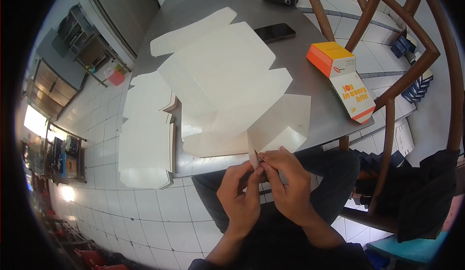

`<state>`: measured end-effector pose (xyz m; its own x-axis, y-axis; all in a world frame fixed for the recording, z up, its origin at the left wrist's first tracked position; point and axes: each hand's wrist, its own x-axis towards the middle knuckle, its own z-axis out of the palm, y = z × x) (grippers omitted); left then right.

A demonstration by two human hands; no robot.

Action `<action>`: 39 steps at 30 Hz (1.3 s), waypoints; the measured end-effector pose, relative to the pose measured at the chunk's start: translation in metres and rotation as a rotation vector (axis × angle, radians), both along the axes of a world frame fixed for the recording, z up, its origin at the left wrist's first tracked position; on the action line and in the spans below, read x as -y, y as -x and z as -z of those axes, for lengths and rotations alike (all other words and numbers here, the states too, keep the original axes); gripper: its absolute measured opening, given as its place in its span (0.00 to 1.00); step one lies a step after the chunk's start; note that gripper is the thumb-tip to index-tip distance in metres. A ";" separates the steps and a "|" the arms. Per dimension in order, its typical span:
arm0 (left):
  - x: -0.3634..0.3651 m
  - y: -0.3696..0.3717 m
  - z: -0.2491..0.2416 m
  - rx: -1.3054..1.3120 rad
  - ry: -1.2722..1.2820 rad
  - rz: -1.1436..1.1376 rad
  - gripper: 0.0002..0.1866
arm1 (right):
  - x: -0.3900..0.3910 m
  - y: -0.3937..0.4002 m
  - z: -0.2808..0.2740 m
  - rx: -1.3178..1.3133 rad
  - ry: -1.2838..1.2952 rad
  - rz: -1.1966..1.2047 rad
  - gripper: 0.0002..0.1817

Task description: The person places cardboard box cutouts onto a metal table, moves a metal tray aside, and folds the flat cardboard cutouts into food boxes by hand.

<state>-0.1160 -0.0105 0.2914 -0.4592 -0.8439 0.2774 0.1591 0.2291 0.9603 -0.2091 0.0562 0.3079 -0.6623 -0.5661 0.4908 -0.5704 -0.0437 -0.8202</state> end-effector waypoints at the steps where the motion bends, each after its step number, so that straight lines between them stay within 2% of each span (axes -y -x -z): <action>1: -0.001 -0.002 -0.006 0.016 -0.108 0.015 0.09 | -0.002 -0.001 -0.006 0.011 -0.023 -0.015 0.06; 3: 0.004 -0.004 -0.021 0.041 -0.316 0.048 0.09 | -0.004 0.000 -0.013 0.030 -0.060 -0.052 0.06; 6: 0.007 -0.004 -0.022 -0.061 -0.400 0.075 0.09 | -0.009 0.006 -0.017 0.099 -0.081 -0.101 0.05; 11: 0.002 -0.002 -0.017 -0.126 -0.371 0.095 0.09 | -0.013 0.016 -0.017 0.339 -0.062 -0.164 0.04; 20: -0.006 0.010 -0.006 -0.162 -0.169 -0.018 0.08 | -0.014 0.023 -0.015 0.517 -0.002 -0.245 0.04; 23: -0.003 0.010 -0.001 -0.183 -0.128 -0.012 0.08 | -0.013 0.028 -0.006 0.413 0.038 -0.282 0.08; 26: -0.005 0.010 0.007 -0.233 -0.080 0.005 0.09 | -0.010 0.016 -0.014 0.159 -0.056 -0.175 0.14; 29: -0.010 0.010 0.007 -0.243 -0.063 -0.006 0.11 | -0.014 0.013 -0.017 0.135 -0.060 -0.273 0.18; 33: -0.005 0.011 0.010 -0.206 -0.043 -0.022 0.14 | -0.011 0.016 -0.015 0.153 -0.051 -0.332 0.19; 35: 0.000 0.009 0.006 -0.213 -0.048 0.044 0.15 | -0.014 0.022 -0.015 0.181 -0.079 -0.365 0.19; 39: 0.005 0.007 -0.001 -0.188 -0.044 0.121 0.15 | -0.016 0.035 -0.013 0.373 -0.065 -0.396 0.16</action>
